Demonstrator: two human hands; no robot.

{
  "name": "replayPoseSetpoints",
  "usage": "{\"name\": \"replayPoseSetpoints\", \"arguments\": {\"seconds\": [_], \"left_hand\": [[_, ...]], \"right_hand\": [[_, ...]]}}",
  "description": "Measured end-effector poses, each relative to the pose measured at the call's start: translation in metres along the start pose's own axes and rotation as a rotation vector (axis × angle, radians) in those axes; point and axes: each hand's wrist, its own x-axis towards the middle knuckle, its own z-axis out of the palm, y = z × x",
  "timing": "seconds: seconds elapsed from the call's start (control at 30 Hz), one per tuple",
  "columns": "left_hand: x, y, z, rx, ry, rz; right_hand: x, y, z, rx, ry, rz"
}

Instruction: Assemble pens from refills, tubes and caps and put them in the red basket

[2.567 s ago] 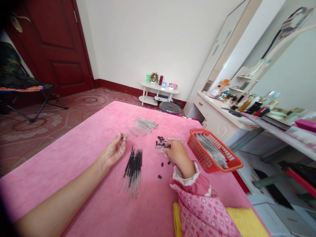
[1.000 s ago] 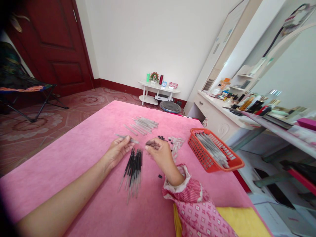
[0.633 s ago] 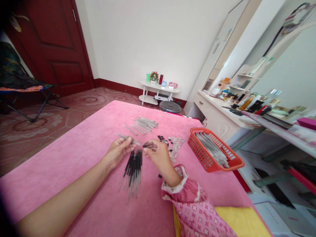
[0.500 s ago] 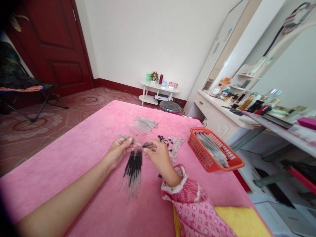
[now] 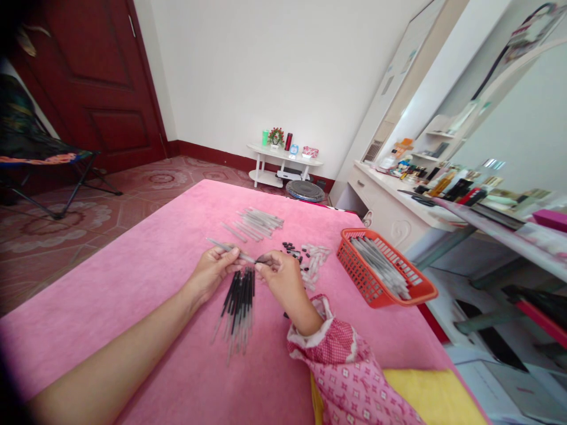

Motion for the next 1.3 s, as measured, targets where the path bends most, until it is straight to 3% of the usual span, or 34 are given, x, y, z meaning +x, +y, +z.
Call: {"name": "replayPoseSetpoints", "arguments": {"seconds": [0.27, 0.47, 0.6, 0.83, 1.3], "left_hand": [[-0.002, -0.002, 0.000, 0.014, -0.053, 0.040], [-0.002, 0.000, 0.001, -0.002, -0.052, 0.040], [-0.003, 0.001, 0.002, -0.016, -0.102, 0.026], [-0.002, 0.005, 0.001, -0.086, -0.042, 0.023], [-0.003, 0.002, 0.001, -0.036, -0.081, 0.012]], "right_hand": [[0.001, 0.009, -0.001, -0.163, -0.034, -0.004], [-0.001, 0.006, 0.001, -0.071, -0.014, -0.046], [-0.001, 0.011, 0.000, -0.132, -0.050, -0.056], [0.000, 0.010, 0.000, -0.083, -0.034, -0.100], [-0.001, 0.009, -0.002, -0.150, -0.045, -0.105]]}}
